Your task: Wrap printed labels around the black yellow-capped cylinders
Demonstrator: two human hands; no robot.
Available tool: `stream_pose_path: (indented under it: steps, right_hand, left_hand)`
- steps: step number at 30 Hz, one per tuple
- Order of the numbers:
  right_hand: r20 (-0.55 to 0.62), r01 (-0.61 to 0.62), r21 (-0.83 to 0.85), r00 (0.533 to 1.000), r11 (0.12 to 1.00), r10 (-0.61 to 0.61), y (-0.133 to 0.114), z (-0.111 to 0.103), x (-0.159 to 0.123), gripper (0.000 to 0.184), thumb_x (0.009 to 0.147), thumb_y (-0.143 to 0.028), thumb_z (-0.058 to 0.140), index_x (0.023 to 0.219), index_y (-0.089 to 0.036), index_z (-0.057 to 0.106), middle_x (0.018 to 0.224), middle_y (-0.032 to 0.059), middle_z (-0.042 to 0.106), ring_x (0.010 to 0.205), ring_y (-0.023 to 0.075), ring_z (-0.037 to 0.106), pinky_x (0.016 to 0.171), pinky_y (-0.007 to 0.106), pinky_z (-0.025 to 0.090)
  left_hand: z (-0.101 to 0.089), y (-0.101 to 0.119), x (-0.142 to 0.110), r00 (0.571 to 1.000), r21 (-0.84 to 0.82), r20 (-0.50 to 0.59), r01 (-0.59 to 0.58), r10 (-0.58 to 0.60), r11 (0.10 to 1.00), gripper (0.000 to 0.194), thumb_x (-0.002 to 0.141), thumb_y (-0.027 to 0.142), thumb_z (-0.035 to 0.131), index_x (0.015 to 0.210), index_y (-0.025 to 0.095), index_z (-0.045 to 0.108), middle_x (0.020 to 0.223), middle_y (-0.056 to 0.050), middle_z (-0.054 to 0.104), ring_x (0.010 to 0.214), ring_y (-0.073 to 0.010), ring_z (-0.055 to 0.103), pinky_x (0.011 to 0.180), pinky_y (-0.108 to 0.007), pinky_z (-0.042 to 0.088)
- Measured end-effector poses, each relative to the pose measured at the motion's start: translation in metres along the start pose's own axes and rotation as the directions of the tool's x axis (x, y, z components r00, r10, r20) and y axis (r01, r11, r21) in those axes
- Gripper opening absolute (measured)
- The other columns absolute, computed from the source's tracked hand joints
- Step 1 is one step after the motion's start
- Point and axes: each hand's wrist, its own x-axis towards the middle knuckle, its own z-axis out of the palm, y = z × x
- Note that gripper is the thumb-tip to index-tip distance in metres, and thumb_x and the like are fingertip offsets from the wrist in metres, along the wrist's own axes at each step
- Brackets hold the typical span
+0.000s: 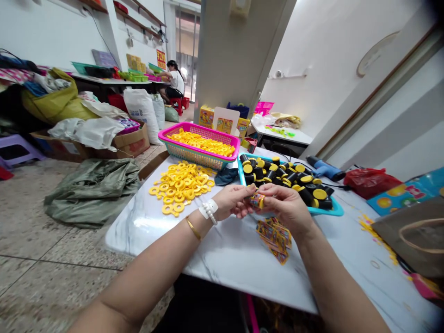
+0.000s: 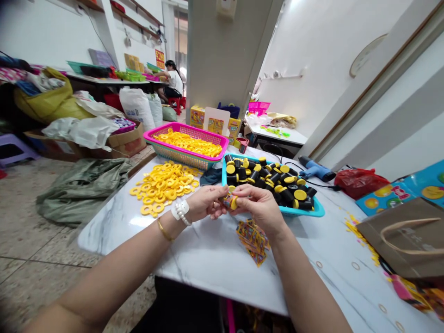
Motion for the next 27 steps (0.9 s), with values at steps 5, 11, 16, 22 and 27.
stream_pose_path:
  steps: [5, 11, 16, 22, 27]
  right_hand:
    - [0.012, -0.031, -0.144, 0.999, 0.989, 0.033, 0.005, 0.011, -0.038, 0.043, 0.074, -0.030, 0.086, 0.115, -0.029, 0.073, 0.102, 0.0047, 0.073, 0.083, 0.0204, 0.073, 0.074, 0.035, 0.063]
    - [-0.197, -0.162, -0.465, 0.977, 0.870, 0.077, -0.001, 0.003, -0.154, 0.023, 0.087, -0.030, 0.069, 0.110, -0.026, 0.069, 0.104, 0.0050, 0.069, 0.067, 0.0154, 0.068, 0.062, 0.028, 0.057]
    - [-0.153, -0.286, -0.786, 0.949, 0.548, 0.276, -0.025, -0.026, -0.211, 0.029, 0.082, -0.029, 0.070, 0.111, -0.025, 0.073, 0.085, 0.0032, 0.074, 0.065, 0.0169, 0.067, 0.054, 0.024, 0.051]
    - [-0.394, -0.286, -0.916, 0.778, 0.282, -0.491, -0.038, -0.086, -0.116, 0.032, 0.089, -0.049, 0.059, 0.091, -0.022, 0.077, 0.091, 0.0076, 0.077, 0.075, 0.0220, 0.069, 0.070, 0.033, 0.054]
    - [-0.305, -0.279, -0.952, 0.818, 0.128, -0.488, -0.029, -0.136, -0.015, 0.038, 0.076, -0.050, 0.071, 0.098, -0.020, 0.078, 0.095, 0.0116, 0.078, 0.086, 0.0302, 0.070, 0.080, 0.041, 0.053]
  left_hand:
    - [0.008, -0.007, -0.001, 0.996, 0.026, 0.057, 0.060, -0.061, 0.998, 0.067, 0.067, 0.076, 0.070, 0.083, 0.011, 0.063, 0.058, -0.002, 0.064, 0.039, -0.0068, 0.052, 0.039, -0.018, 0.039]
    - [0.034, -0.034, -0.008, 0.889, 0.300, 0.340, 0.208, -0.308, 0.931, 0.073, 0.060, 0.076, 0.075, 0.098, 0.018, 0.052, 0.056, 0.001, 0.065, 0.040, -0.0122, 0.057, 0.043, -0.021, 0.041]
    - [0.034, -0.039, -0.002, 0.950, 0.401, 0.218, 0.120, -0.222, 0.908, 0.072, 0.065, 0.077, 0.070, 0.101, 0.017, 0.053, 0.063, -0.001, 0.068, 0.042, -0.0127, 0.058, 0.043, -0.023, 0.042]
    - [0.028, -0.037, 0.004, 0.983, 0.491, 0.119, 0.066, -0.141, 0.868, 0.053, 0.075, 0.063, 0.069, 0.097, 0.015, 0.058, 0.066, -0.002, 0.068, 0.045, -0.0120, 0.058, 0.039, -0.020, 0.040]
    - [0.019, -0.030, 0.010, 0.998, 0.518, -0.014, 0.063, -0.065, 0.853, 0.037, 0.084, 0.051, 0.066, 0.090, 0.015, 0.061, 0.070, -0.004, 0.070, 0.045, -0.0097, 0.056, 0.038, -0.018, 0.038]
